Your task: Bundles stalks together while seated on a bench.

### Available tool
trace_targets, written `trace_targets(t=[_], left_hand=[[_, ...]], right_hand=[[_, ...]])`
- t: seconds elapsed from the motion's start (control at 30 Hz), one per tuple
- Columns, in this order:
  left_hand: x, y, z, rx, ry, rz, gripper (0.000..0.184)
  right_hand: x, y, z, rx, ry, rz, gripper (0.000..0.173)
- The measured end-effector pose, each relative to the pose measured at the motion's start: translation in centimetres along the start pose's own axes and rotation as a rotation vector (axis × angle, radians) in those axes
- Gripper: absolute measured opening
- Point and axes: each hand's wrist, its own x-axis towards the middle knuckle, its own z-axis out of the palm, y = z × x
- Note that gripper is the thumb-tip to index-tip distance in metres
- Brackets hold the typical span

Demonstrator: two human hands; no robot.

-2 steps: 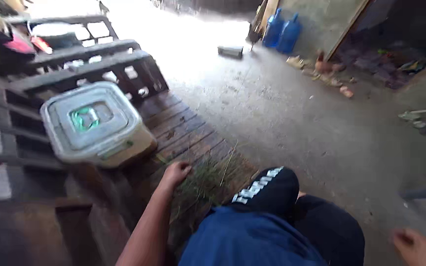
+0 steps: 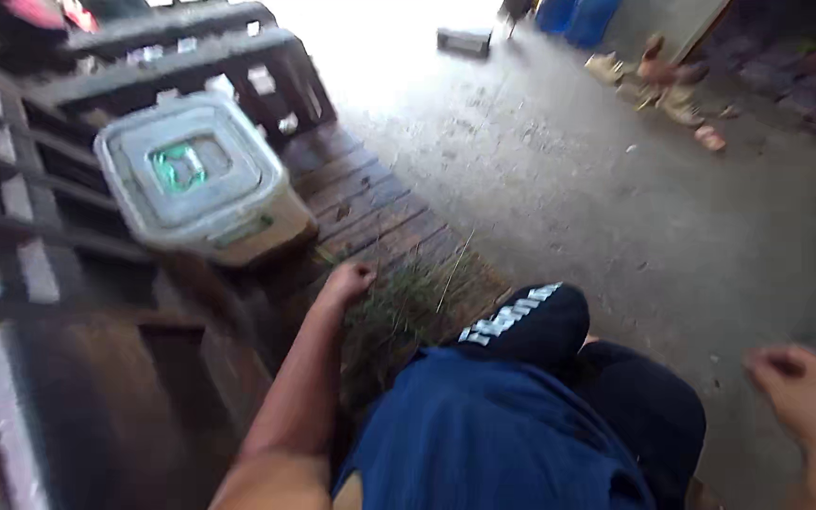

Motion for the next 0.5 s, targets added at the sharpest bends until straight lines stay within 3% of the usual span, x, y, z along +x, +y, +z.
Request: trace_targets(t=[0.13,0.3,0.37,0.5], left_hand=[[1.0,-4.6,-0.2,-0.021,-0.066,-0.235,0.045],[1.1,-6.8,-0.4,-0.082,0.006,-0.342,0.047],[0.9,-6.2,-0.3,-0.094,0.058,-0.264,0.04],[1.7,-5.5,1.2,-0.261,0.23,-0.044,0.028]], right_hand=[[3.6,-11.9,4.0,0.224,-0.033,-0.292,0.016],[4.5,-20.3,11.3,0.253,-0.245,-0.552,0.009],[5.0,-23.0,14.4,0.309,-0.347,-0.542,0.01],[5.2,-25.9,21.4,0.463,-0.72,-0.298,0.028]])
